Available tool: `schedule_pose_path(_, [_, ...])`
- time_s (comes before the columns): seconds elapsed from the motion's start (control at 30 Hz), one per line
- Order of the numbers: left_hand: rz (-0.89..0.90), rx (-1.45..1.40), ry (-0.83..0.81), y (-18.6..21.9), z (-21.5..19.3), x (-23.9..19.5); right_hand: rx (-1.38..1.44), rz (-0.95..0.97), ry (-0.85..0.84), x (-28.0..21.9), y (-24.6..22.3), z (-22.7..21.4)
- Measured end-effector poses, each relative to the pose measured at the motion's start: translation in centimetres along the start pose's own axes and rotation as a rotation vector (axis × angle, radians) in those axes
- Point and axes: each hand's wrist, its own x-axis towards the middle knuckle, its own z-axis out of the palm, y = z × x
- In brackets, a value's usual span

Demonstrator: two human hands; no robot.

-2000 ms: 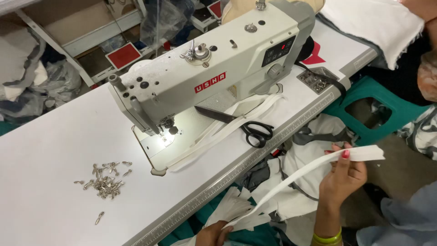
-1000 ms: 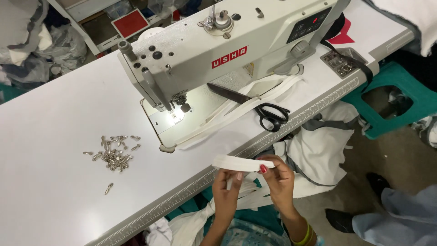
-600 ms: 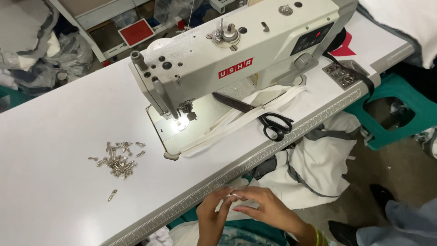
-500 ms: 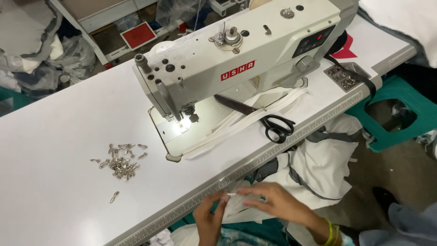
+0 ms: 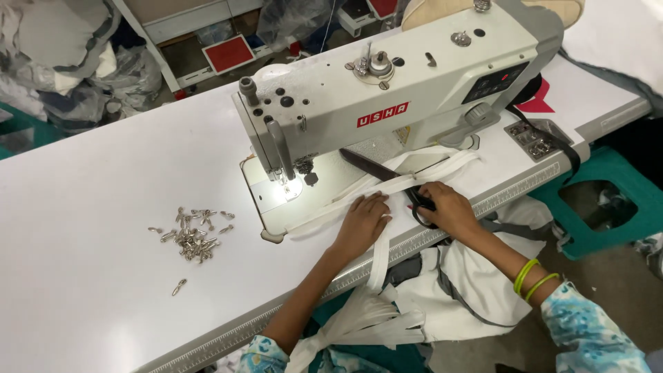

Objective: Attaching metal clips to white fabric strips in a manufacturing workshop.

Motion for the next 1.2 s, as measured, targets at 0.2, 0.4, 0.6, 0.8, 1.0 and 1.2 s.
schedule_pose_path(0.2, [-0.178, -0.086, 0.012, -2.2, -1.1, 1.1, 0.526, 0.192, -0.411, -0.8, 7.2, 1.3])
schedule_pose_path(0.4, [-0.174, -0.035, 0.14, -5.6, -0.6, 3.0, 0.681, 0.619, -0.702, -9.9, 4.4, -4.3])
schedule_pose_path(0.6, [-0.204, -0.094, 0.293, -6.0, -1.0, 4.2, 1.023, 0.728, -0.79, -22.5, 10.3, 1.2])
schedule_pose_path(0.8, [-0.523, -0.696, 0.14, 1.6, -2.8, -0.2, 0.837, 0.473, -0.73, -21.6, 4.8, -0.8])
schedule_pose_path(1.0, [-0.558, -0.802, 0.034, 7.0, -6.1, -2.6, 0.423, 0.186, -0.659, -19.3, 1.4, -1.9])
schedule_pose_path(1.2, [-0.538, -0.755, 0.008, 6.7, -6.1, -3.8, 0.369, 0.154, -0.626, -20.0, 1.3, -1.7])
